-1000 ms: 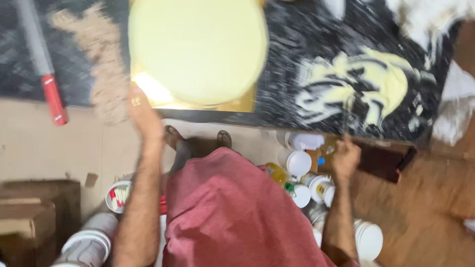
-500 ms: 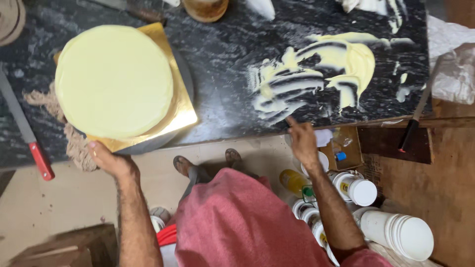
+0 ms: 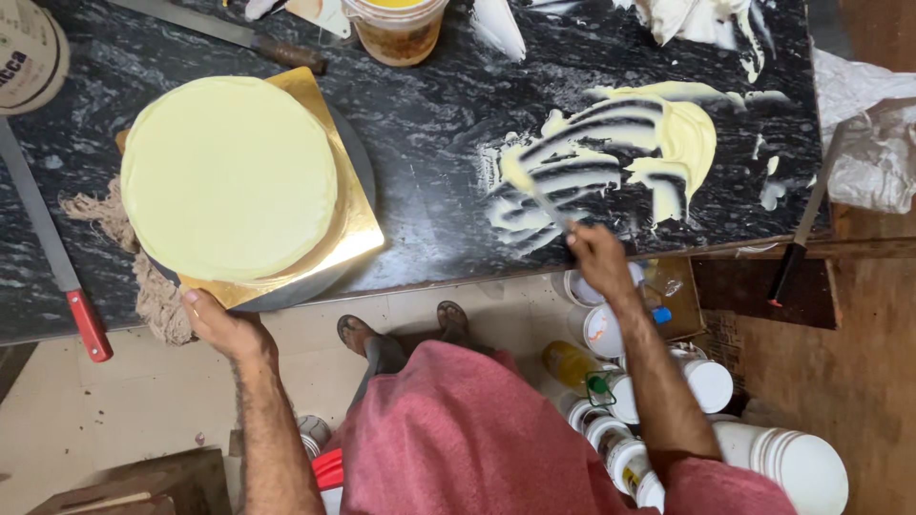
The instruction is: The person frosts a cake on a rotating stand using a large palette knife, spreading frosting across the sides and top surface.
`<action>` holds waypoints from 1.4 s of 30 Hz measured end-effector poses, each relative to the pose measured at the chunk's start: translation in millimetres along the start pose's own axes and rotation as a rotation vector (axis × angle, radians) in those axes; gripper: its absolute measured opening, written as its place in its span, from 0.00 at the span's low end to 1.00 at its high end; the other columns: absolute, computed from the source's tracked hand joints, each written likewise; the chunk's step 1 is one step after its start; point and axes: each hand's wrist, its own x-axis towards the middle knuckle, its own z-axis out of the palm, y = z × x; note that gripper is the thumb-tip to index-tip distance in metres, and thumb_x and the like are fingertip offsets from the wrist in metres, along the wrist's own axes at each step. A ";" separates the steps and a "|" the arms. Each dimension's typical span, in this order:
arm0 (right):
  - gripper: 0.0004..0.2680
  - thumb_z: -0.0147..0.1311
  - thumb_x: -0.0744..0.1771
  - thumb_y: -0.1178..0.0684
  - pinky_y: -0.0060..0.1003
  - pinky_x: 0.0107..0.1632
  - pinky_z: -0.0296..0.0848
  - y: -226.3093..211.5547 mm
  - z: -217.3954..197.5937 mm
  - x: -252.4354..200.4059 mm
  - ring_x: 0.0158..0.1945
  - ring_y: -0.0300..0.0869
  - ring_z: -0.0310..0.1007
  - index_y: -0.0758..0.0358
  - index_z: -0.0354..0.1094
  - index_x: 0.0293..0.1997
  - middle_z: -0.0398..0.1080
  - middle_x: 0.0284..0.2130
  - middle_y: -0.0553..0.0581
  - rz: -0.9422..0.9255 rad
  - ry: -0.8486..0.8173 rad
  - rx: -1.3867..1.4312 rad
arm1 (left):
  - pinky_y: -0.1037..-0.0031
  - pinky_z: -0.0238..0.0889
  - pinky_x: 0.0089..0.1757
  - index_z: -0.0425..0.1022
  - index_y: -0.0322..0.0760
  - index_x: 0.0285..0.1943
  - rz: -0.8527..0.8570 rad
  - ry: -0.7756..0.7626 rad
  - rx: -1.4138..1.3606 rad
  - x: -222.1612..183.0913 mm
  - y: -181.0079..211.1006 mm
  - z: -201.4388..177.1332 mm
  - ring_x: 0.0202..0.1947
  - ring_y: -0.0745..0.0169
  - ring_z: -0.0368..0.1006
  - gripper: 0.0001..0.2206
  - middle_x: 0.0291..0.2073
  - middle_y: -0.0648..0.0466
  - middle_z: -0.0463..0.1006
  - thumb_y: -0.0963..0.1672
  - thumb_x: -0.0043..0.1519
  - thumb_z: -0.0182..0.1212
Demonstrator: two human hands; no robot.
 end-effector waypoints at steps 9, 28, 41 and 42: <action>0.21 0.56 0.63 0.59 0.48 0.42 0.72 -60.1 76.5 -85.2 0.45 0.57 0.69 0.50 0.73 0.65 0.66 0.46 0.68 -0.187 0.368 -0.570 | 0.63 0.61 0.64 0.63 0.25 0.69 0.063 0.051 0.056 8.1 -11.1 -3.9 0.63 0.54 0.67 0.26 0.63 0.43 0.70 0.53 0.76 0.42; 0.15 0.47 0.71 0.61 0.31 0.26 0.64 -51.1 -1.8 -133.1 0.23 0.38 0.66 0.69 0.64 0.66 0.69 0.31 0.57 0.308 -0.128 0.640 | 0.64 0.61 0.64 0.62 0.22 0.72 -0.018 0.191 0.166 27.0 -95.2 -38.3 0.63 0.50 0.67 0.26 0.63 0.40 0.72 0.51 0.75 0.44; 0.16 0.38 0.70 0.65 0.41 0.34 0.72 -533.9 -56.5 -120.2 0.26 0.45 0.71 0.68 0.63 0.67 0.74 0.38 0.64 -0.650 -0.128 -0.962 | 0.59 0.76 0.36 0.66 0.33 0.69 -0.255 0.046 0.145 39.5 -12.2 19.4 0.38 0.45 0.84 0.23 0.37 0.42 0.83 0.52 0.73 0.48; 0.16 0.38 0.70 0.65 0.41 0.34 0.72 -560.3 -33.5 -121.3 0.26 0.45 0.71 0.68 0.63 0.67 0.74 0.38 0.64 -0.667 -0.142 -0.995 | 0.59 0.76 0.36 0.66 0.33 0.69 -0.269 0.076 0.122 44.0 -14.4 20.2 0.38 0.45 0.84 0.23 0.37 0.42 0.83 0.52 0.73 0.48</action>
